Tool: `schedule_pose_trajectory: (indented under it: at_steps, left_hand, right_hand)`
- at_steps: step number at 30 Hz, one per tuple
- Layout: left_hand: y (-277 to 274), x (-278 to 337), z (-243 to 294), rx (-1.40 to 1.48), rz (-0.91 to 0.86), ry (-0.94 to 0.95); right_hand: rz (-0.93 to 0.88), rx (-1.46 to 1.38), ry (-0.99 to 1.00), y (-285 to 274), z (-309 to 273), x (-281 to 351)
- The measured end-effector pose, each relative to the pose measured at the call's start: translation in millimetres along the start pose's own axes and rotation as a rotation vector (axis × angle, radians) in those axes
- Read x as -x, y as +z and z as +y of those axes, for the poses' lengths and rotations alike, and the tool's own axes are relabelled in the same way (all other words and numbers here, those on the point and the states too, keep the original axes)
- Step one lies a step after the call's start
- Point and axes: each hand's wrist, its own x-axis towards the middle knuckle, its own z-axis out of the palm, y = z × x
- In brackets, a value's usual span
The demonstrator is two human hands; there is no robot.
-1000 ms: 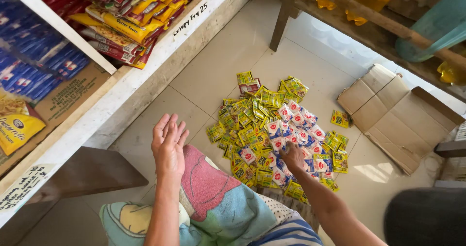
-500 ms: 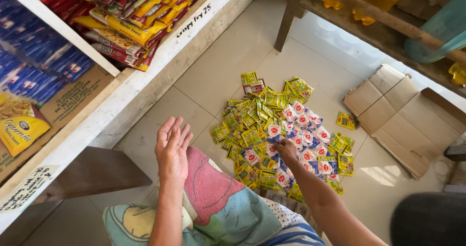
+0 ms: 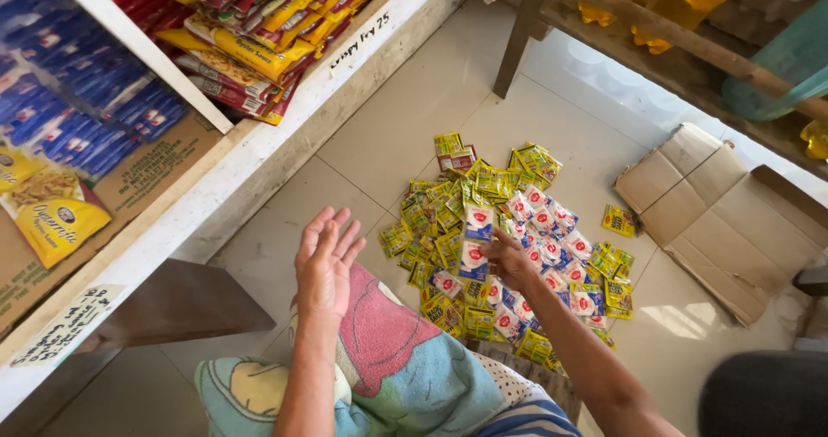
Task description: Organizing and stacking product sachets on grocery store shelves.
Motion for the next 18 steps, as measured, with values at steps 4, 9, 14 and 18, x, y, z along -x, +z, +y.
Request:
schedule_pose_trajectory:
  at_steps: [4, 9, 14, 18]
  left_hand:
    - [2, -1, -11, -0.068, 0.001, -0.063]
    - [9, 3, -34, -0.4, -0.103, -0.198]
    - [23, 16, -40, -0.405, -0.206, -0.365]
    - [7, 8, -56, -0.328, -0.198, -0.328]
  right_hand:
    - [-0.281, -0.15, -0.058, 56, -44, 39]
    - [-0.56, -0.152, -0.056, 123, -83, 84]
    - [-0.53, -0.112, -0.025, 165, -79, 94]
    - [-0.418, 0.126, -0.07, 155, -58, 75]
